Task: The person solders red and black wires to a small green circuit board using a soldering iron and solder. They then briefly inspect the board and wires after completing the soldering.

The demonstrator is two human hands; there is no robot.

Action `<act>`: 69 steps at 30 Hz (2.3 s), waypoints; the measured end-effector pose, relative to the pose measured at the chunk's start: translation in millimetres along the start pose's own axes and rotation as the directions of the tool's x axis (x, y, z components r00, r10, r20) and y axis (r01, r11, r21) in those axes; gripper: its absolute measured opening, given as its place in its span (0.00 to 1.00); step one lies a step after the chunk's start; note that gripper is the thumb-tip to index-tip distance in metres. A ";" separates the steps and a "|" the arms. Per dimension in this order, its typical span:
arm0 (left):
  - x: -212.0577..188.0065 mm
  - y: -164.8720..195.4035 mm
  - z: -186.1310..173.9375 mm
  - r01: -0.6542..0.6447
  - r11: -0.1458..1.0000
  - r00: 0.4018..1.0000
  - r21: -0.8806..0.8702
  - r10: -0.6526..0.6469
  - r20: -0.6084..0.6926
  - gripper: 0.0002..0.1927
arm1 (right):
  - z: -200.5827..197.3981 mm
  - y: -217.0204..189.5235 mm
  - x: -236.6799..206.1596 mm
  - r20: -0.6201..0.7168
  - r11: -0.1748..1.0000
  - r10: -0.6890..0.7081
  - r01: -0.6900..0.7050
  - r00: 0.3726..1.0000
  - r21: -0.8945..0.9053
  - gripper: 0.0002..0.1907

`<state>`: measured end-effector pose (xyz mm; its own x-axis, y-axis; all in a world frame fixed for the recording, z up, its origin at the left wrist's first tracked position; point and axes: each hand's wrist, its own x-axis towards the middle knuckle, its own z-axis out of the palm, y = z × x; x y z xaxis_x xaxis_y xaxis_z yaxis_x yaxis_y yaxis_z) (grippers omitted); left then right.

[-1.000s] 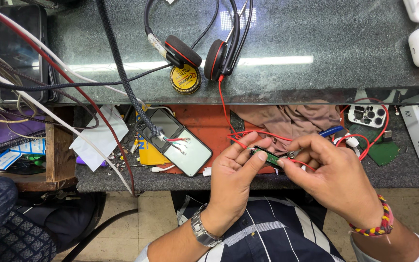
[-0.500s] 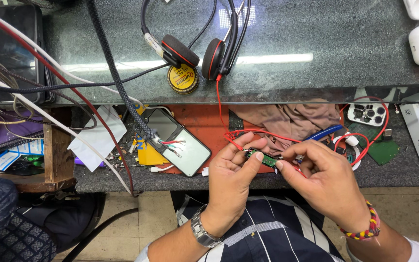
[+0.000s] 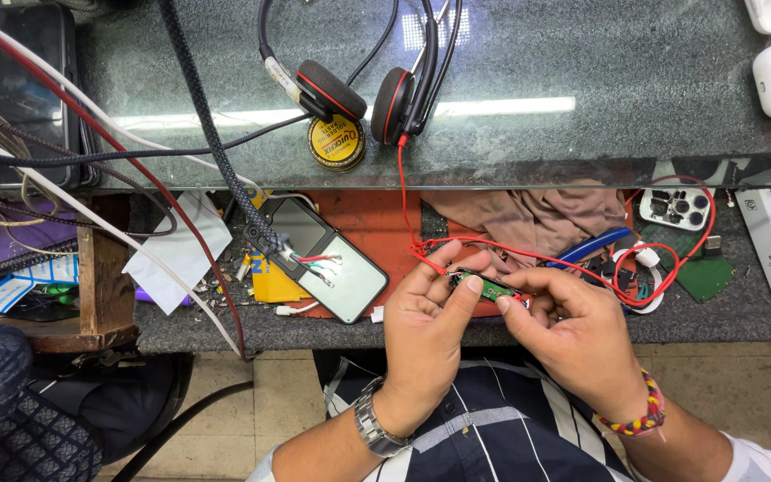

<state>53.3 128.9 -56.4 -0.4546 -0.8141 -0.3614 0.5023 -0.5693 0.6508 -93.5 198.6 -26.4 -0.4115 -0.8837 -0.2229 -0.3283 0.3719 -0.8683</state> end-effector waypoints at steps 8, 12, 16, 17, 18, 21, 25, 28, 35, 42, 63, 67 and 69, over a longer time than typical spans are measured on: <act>-3.0 -0.7 -0.2 -0.041 0.998 0.997 0.054 0.037 0.061 0.27 | 6.0 4.9 5.8 -0.032 0.996 -0.010 0.012 0.999 0.083 0.10; -3.9 -1.0 -0.8 0.000 1.000 0.997 0.030 -0.002 0.080 0.26 | 5.3 1.9 5.4 -0.041 0.998 -0.043 0.045 0.998 0.042 0.09; -3.6 -1.8 -2.9 0.003 1.000 0.996 0.003 -0.003 0.086 0.21 | 6.1 -5.7 1.4 -0.103 0.985 -0.156 0.148 0.982 -0.085 0.10; -3.6 -2.4 -3.1 0.000 1.000 0.996 -0.011 0.001 0.088 0.21 | 6.2 -7.3 1.1 -0.110 0.979 -0.188 0.178 0.976 -0.097 0.10; -3.9 -3.1 -3.3 -0.002 1.000 0.997 -0.010 0.002 0.083 0.20 | 6.8 -9.0 0.8 -0.116 0.972 -0.219 0.206 0.969 -0.109 0.10; -4.7 -4.3 -4.2 -0.010 1.000 0.997 0.009 0.009 0.072 0.19 | 8.1 -11.6 1.6 -0.119 0.965 -0.242 0.225 0.963 -0.138 0.11; -3.6 -3.1 -5.5 -0.003 1.000 0.998 0.015 0.003 0.061 0.17 | 8.8 -10.7 1.3 -0.109 0.978 -0.188 0.176 0.976 -0.111 0.11; -0.6 0.2 -6.2 -0.014 1.000 0.999 0.002 0.014 0.043 0.17 | 7.3 -7.2 -0.1 -0.077 0.997 -0.077 0.075 0.994 -0.022 0.14; 0.3 10.4 -4.6 -0.054 0.996 0.998 0.075 0.053 0.023 0.21 | -2.0 6.4 -9.3 -0.034 0.990 0.048 -0.042 0.998 0.136 0.11; 1.1 13.1 -0.5 -0.031 0.997 0.999 0.074 0.032 -0.016 0.25 | -6.8 13.7 -10.3 -0.003 0.952 0.157 -0.151 0.988 0.265 0.07; -2.7 6.7 -6.3 -0.013 1.000 1.000 0.004 0.013 -0.001 0.27 | 11.5 44.2 2.2 0.038 0.908 0.041 -0.053 0.998 0.415 0.12; -2.0 2.9 -8.4 -0.019 1.000 1.000 -0.011 0.019 0.013 0.28 | 8.8 35.9 8.2 0.137 0.883 0.098 -0.150 0.986 0.444 0.13; -0.4 2.3 -9.4 -0.009 1.000 0.999 0.001 0.009 0.035 0.30 | 0.1 27.4 11.5 0.191 0.913 -0.047 -0.035 0.980 0.407 0.14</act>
<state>61.6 126.9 -61.0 -0.4755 -0.8147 -0.3321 0.5058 -0.5620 0.6545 -107.1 198.6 -52.8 -0.2254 -0.9384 -0.2621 0.0605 0.2550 -0.9650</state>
